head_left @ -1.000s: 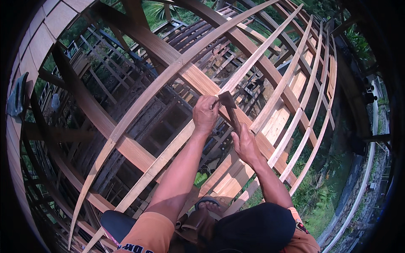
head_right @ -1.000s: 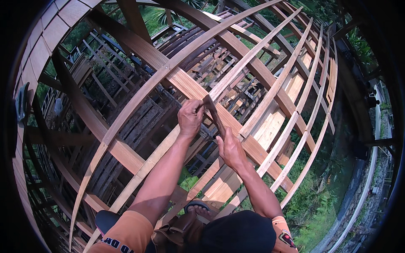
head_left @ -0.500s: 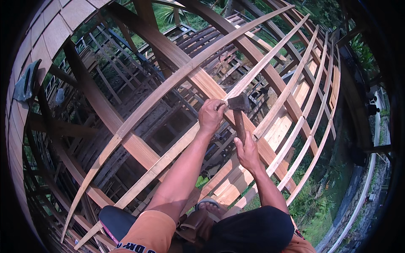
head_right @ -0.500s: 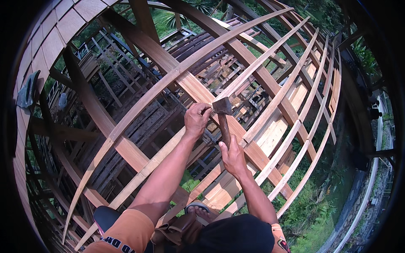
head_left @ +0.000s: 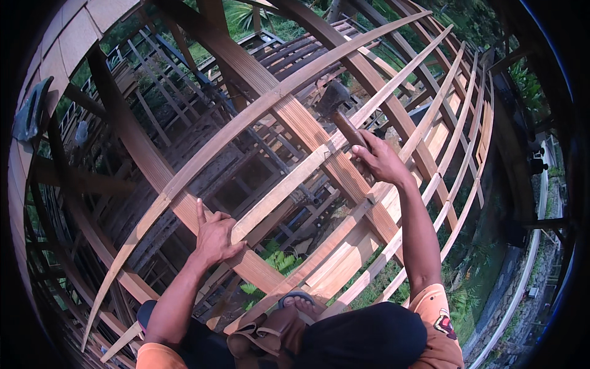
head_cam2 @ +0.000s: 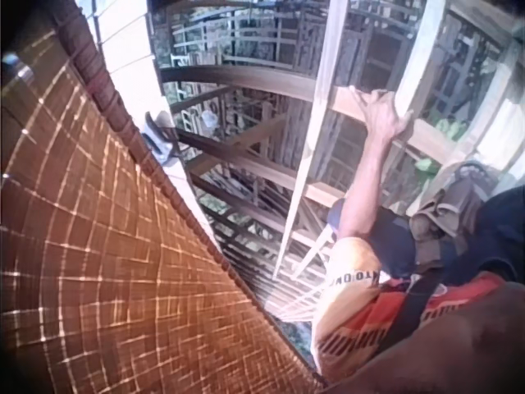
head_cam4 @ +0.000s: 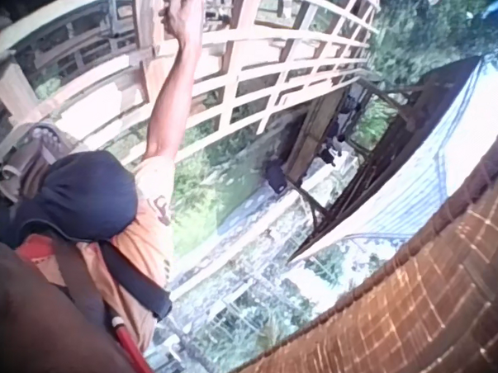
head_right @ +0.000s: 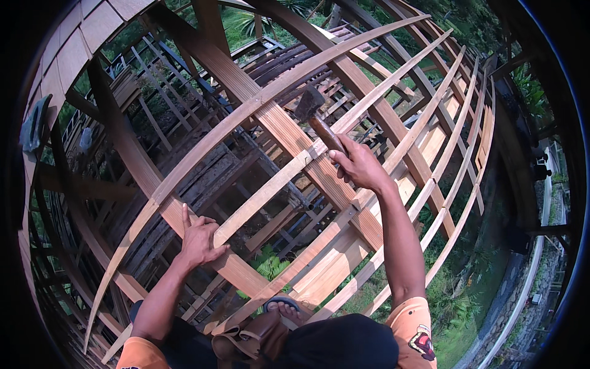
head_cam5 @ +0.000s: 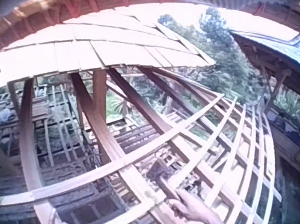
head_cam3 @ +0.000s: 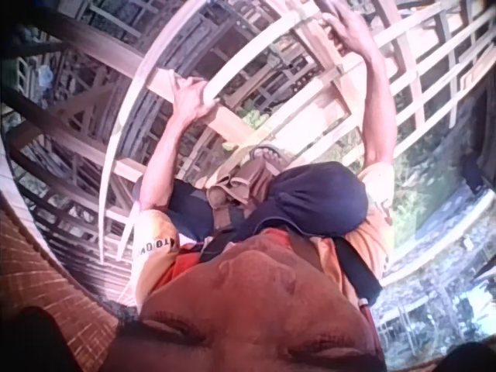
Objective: The person nails a wooden tile onto the roof rafters using a hammer.
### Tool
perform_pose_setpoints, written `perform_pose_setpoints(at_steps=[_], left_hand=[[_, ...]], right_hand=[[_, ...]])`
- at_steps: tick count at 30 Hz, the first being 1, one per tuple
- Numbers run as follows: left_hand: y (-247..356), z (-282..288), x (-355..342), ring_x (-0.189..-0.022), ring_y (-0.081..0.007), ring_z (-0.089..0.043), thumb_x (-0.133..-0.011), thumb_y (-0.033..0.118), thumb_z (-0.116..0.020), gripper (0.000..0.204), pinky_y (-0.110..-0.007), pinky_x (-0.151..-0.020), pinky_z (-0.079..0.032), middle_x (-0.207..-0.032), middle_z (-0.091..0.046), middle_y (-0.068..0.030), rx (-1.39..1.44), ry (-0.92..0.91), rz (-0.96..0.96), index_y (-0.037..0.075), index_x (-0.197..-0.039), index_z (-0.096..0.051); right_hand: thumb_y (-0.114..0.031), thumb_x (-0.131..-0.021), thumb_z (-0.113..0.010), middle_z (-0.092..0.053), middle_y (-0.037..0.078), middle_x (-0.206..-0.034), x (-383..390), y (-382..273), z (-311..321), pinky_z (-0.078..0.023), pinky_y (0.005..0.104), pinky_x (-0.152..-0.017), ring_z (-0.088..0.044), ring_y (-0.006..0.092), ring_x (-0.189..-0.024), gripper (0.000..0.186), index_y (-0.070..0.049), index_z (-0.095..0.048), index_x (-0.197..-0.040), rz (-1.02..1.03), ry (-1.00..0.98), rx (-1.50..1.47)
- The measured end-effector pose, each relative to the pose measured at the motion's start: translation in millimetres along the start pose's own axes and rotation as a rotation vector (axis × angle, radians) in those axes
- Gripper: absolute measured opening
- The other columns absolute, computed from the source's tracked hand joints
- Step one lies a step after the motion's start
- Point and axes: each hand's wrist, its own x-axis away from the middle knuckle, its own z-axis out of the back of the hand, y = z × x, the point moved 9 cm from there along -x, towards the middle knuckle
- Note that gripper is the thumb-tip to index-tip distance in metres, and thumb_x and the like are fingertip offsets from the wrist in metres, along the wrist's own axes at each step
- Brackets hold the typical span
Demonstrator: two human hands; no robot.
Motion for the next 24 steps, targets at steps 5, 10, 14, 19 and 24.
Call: perform_pose_setpoints(at_steps=[5, 10, 14, 19, 24], left_hand=[[2.7, 2.8, 1.7, -0.108, -0.0249, -0.062, -0.071, 0.045, -0.071, 0.051, -0.064, -0.117, 0.014, -0.091, -0.069, -0.0120, -0.018, 0.002, -0.069, 0.000, -0.096, -0.070], [1.7, 7.7, 3.5, -0.110, -0.0254, -0.061, -0.071, 0.047, -0.070, 0.053, -0.065, -0.117, 0.014, -0.090, -0.069, -0.0122, 0.006, 0.074, -0.104, -0.001, -0.093, -0.070], [0.1, 1.0, 1.6, -0.110, -0.0256, -0.060, -0.072, 0.047, -0.070, 0.054, -0.065, -0.116, 0.015, -0.091, -0.069, -0.0120, 0.005, -0.014, -0.078, -0.002, -0.093, -0.069], [1.0, 1.0, 0.2, -0.104, -0.0253, -0.062, -0.070, 0.041, -0.070, 0.046, -0.068, -0.115, 0.013, -0.086, -0.069, -0.0113, -0.022, 0.022, -0.086, -0.001, -0.086, -0.067], [2.2, 3.2, 1.6, -0.104, -0.0253, -0.062, -0.070, 0.040, -0.070, 0.044, -0.068, -0.115, 0.013, -0.084, -0.068, -0.0110, -0.017, 0.043, -0.110, -0.001, -0.084, -0.067]], right_hand=[[-0.029, -0.098, -0.059, -0.068, 0.012, -0.084, -16.7, -1.3, -7.6, -0.052, 0.0372, -0.064, -0.066, 0.0210, -0.066, 0.033, 0.002, -0.059, -0.108, 0.122, -0.221, 0.362], [-0.029, -0.097, -0.059, -0.067, 0.010, -0.076, -7.3, -0.9, -9.7, -0.053, 0.0370, -0.061, -0.067, 0.0195, -0.061, 0.033, 0.001, -0.060, -0.112, -0.051, -0.258, 0.247], [-0.025, -0.098, -0.058, -0.064, 0.009, -0.074, -10.8, -8.6, -14.2, -0.053, 0.0356, -0.058, -0.066, 0.0177, -0.060, 0.029, 0.002, -0.058, -0.111, -0.057, -0.260, 0.278], [-0.021, -0.099, -0.056, -0.062, 0.007, -0.074, -4.5, -1.7, -14.0, -0.051, 0.0332, -0.052, -0.064, 0.0152, -0.057, 0.027, 0.001, -0.057, -0.114, -0.054, -0.090, 0.123], [-0.024, -0.099, -0.058, -0.061, 0.004, -0.078, 15.1, 13.4, -27.8, -0.049, 0.0285, -0.051, -0.059, 0.0106, -0.058, 0.040, -0.002, -0.053, -0.133, -0.143, -0.052, -0.005]])
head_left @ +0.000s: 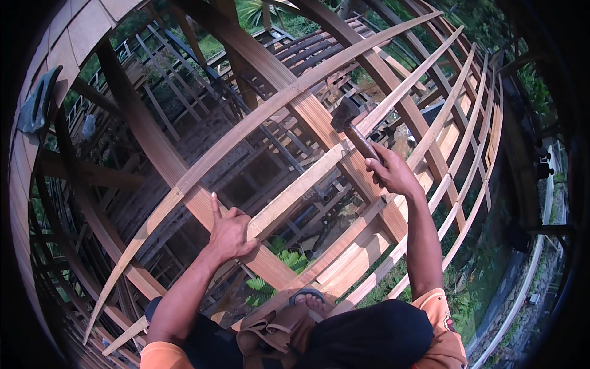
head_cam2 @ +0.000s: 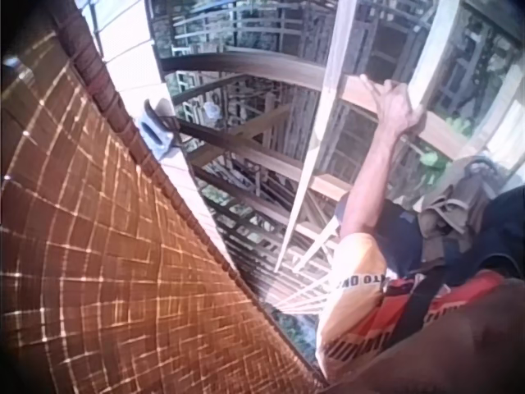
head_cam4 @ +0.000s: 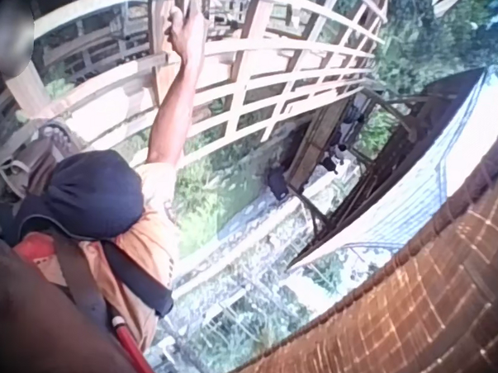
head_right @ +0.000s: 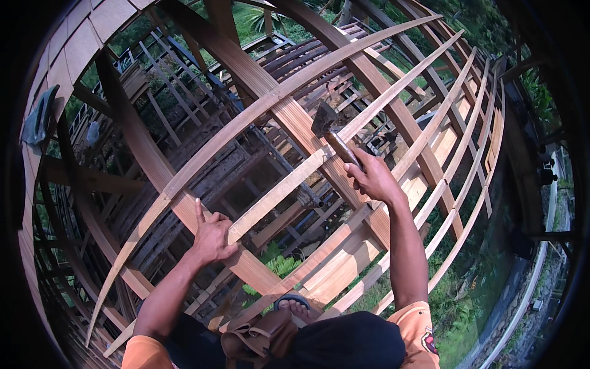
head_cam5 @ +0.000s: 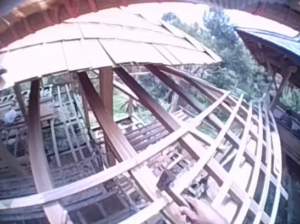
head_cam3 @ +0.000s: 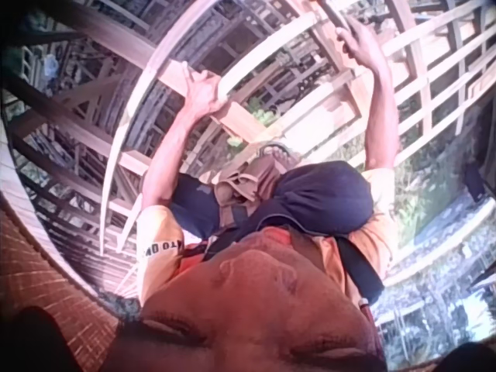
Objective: The person nails a wooden tile onto the roof rafters using a hammer.
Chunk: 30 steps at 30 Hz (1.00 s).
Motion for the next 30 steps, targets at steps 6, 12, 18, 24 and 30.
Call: perform_pose_setpoints(at_steps=[6, 12, 18, 24, 30], left_hand=[[1.7, 1.2, 1.0, -0.105, -0.0249, -0.061, -0.070, 0.041, -0.070, 0.043, -0.068, -0.115, 0.013, -0.081, -0.067, -0.0099, -0.014, 0.038, -0.034, -0.001, -0.083, -0.067], [2.9, -2.6, -1.9, -0.100, -0.0255, -0.062, -0.071, 0.042, -0.070, 0.042, -0.069, -0.115, 0.013, -0.079, -0.067, -0.0099, -0.052, -0.018, 0.027, 0.001, -0.084, -0.067], [0.2, -4.1, -0.9, -0.092, -0.0277, -0.062, -0.072, 0.042, -0.069, 0.043, -0.069, -0.115, 0.012, -0.072, -0.065, -0.0120, -0.100, -0.067, 0.044, 0.001, -0.083, -0.066], [-0.7, -3.4, -1.8, -0.089, -0.0288, -0.062, -0.072, 0.043, -0.068, 0.044, -0.070, -0.115, 0.011, -0.069, -0.063, -0.0133, -0.095, -0.020, 0.014, 0.000, -0.082, -0.065], [-3.3, -8.1, -0.1, -0.090, -0.0287, -0.061, -0.072, 0.042, -0.067, 0.043, -0.070, -0.114, 0.012, -0.070, -0.061, -0.0110, -0.110, -0.055, 0.021, 0.001, -0.084, -0.066]], right_hand=[[-0.021, -0.099, -0.058, -0.063, 0.005, -0.078, 1.8, 9.8, -4.4, -0.050, 0.0290, -0.051, -0.059, 0.0111, -0.058, 0.040, -0.003, -0.052, -0.134, 0.013, 0.026, -0.018], [-0.014, -0.097, -0.061, -0.069, 0.023, -0.098, 40.6, 3.0, -7.8, -0.054, 0.0397, -0.079, -0.071, 0.0321, -0.091, 0.044, -0.001, -0.050, -0.137, 0.161, 0.413, 0.048], [-0.013, -0.097, -0.061, -0.063, 0.017, -0.092, 88.6, -3.9, -23.2, -0.051, 0.0356, -0.072, -0.064, 0.0259, -0.081, 0.047, -0.001, -0.046, -0.140, 0.315, 0.547, 0.048], [-0.015, -0.098, -0.060, -0.058, 0.006, -0.071, 94.5, 0.5, -26.4, -0.047, 0.0296, -0.056, -0.058, 0.0129, -0.060, 0.048, -0.003, -0.045, -0.142, 0.323, 0.542, 0.067], [-0.014, -0.097, -0.062, -0.067, 0.026, -0.106, 93.4, 7.5, -31.4, -0.055, 0.0392, -0.079, -0.072, 0.0335, -0.092, 0.047, 0.001, -0.047, -0.138, 0.140, 0.511, -0.055]])
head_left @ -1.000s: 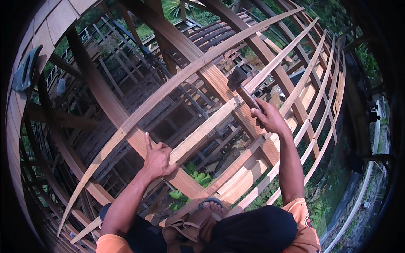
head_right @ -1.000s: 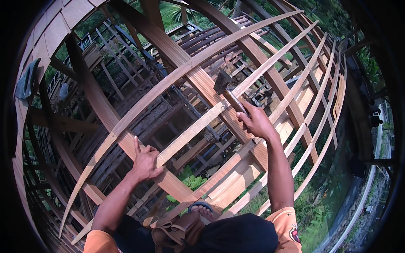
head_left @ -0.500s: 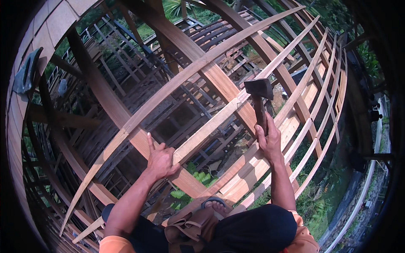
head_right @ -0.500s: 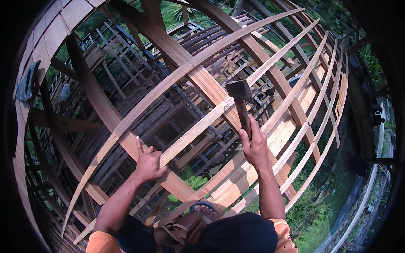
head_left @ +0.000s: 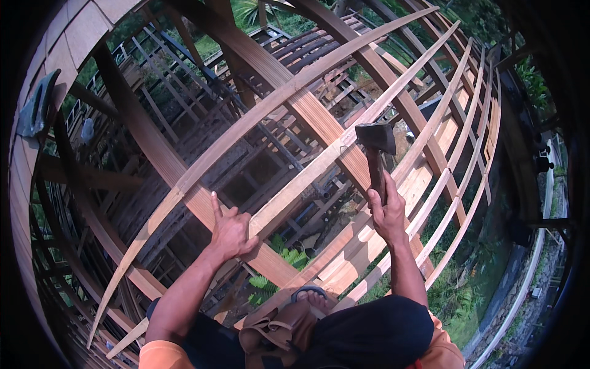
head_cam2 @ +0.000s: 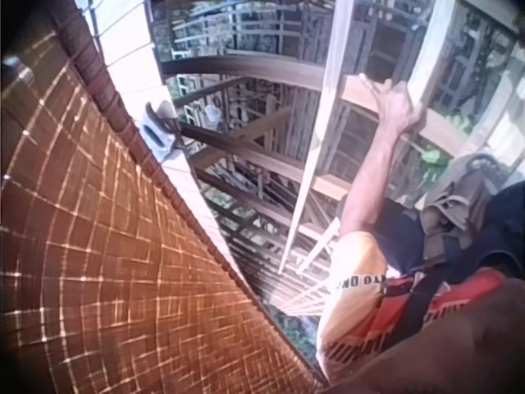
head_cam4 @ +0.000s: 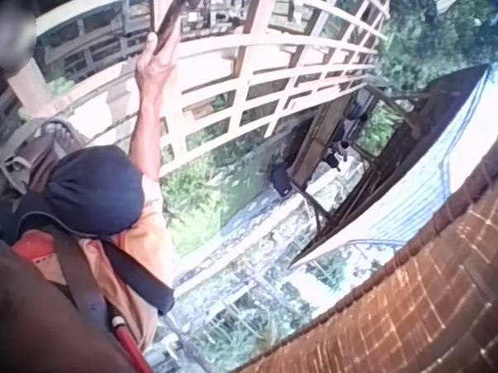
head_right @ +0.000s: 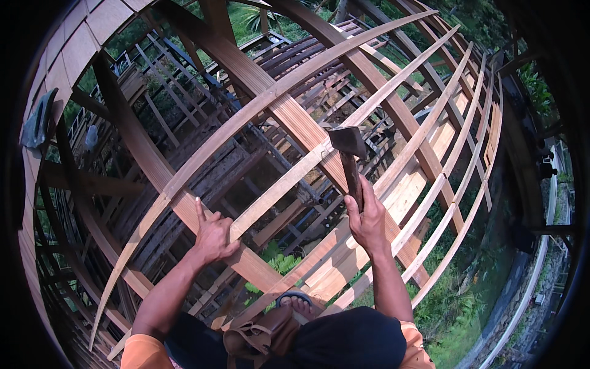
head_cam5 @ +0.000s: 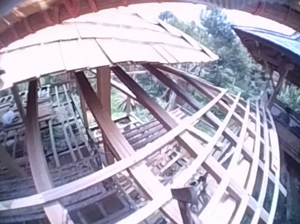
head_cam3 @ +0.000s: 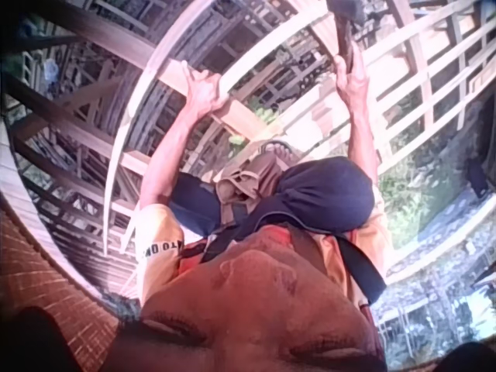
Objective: The person nails a wooden tile onto the roof rafters using a hammer.
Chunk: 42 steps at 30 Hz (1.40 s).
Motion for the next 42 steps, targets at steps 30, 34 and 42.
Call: perform_pose_setpoints(at_steps=[30, 34, 42], left_hand=[[1.0, 8.4, -1.8, -0.102, -0.0262, -0.061, -0.070, 0.040, -0.071, 0.044, -0.067, -0.116, 0.011, -0.080, -0.066, -0.0126, -0.008, 0.004, 0.075, 0.000, -0.087, -0.067], [-3.3, 1.7, 5.4, -0.103, -0.0262, -0.061, -0.069, 0.040, -0.071, 0.045, -0.068, -0.116, 0.011, -0.080, -0.067, -0.0123, 0.009, 0.046, 0.063, -0.001, -0.088, -0.068], [4.5, 7.4, -2.5, -0.103, -0.0265, -0.062, -0.069, 0.039, -0.072, 0.045, -0.067, -0.116, 0.012, -0.080, -0.067, -0.0125, -0.016, -0.012, 0.073, -0.001, -0.088, -0.068]], right_hand=[[-0.024, -0.102, -0.054, -0.059, 0.010, -0.075, 9.0, -45.1, 14.0, -0.049, 0.0343, -0.059, -0.060, 0.0191, -0.064, 0.038, -0.004, -0.043, -0.133, 0.241, 0.126, 0.082], [-0.045, -0.093, -0.066, -0.050, 0.005, -0.086, 26.0, -87.0, 41.9, -0.041, 0.0250, -0.052, -0.047, 0.0117, -0.061, 0.051, -0.009, -0.043, -0.122, 0.656, 0.352, -0.583], [-0.015, -0.099, -0.058, -0.063, 0.023, -0.084, 4.5, 9.2, -15.1, -0.050, 0.0479, -0.068, -0.065, 0.0443, -0.077, 0.026, -0.001, -0.048, -0.118, -0.003, -0.038, 0.146]])
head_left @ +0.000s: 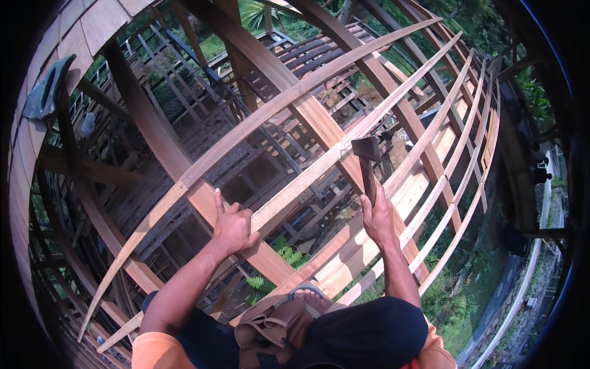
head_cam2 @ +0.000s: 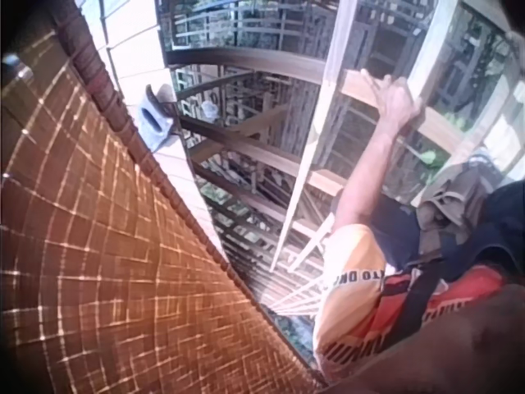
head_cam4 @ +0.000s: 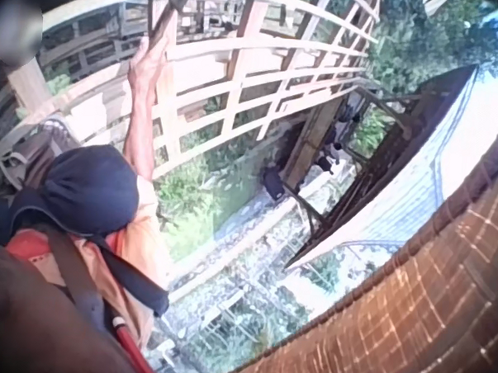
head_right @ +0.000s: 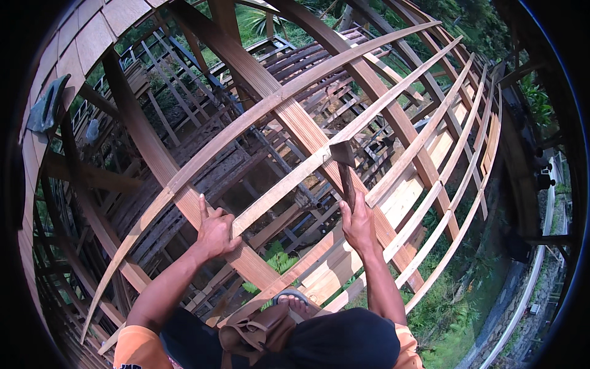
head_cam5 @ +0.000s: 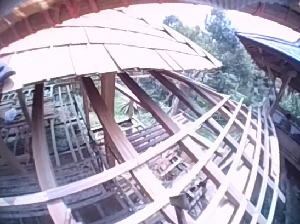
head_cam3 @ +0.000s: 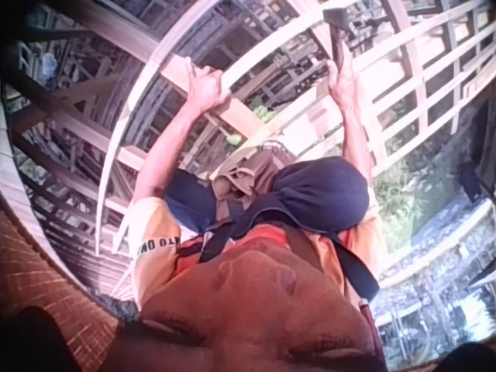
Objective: The person nails a wooden tile onto the roof rafters using a hammer.
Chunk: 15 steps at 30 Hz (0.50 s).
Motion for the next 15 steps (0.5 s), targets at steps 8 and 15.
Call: perform_pose_setpoints(at_steps=[8, 15], left_hand=[[2.1, -3.2, -0.3, -0.103, -0.0266, -0.061, -0.070, 0.040, -0.072, 0.047, -0.066, -0.117, 0.012, -0.081, -0.067, -0.0127, 0.024, -0.017, 0.005, -0.001, -0.092, -0.068], [-0.2, -4.6, 1.8, -0.106, -0.0255, -0.061, -0.070, 0.039, -0.072, 0.046, -0.066, -0.117, 0.011, -0.082, -0.068, -0.0126, 0.014, -0.052, 0.004, -0.001, -0.093, -0.069]], right_hand=[[-0.025, -0.101, -0.057, -0.055, 0.011, -0.090, 23.1, -33.1, 41.2, -0.045, 0.0321, -0.058, -0.052, 0.0168, -0.066, 0.048, -0.009, -0.034, -0.140, 0.582, 0.309, -0.551], [-0.018, -0.099, -0.058, -0.064, 0.022, -0.081, 1.6, -16.0, 11.2, -0.051, 0.0462, -0.068, -0.066, 0.0434, -0.074, 0.030, -0.002, -0.048, -0.123, 0.129, 0.079, -0.035]])
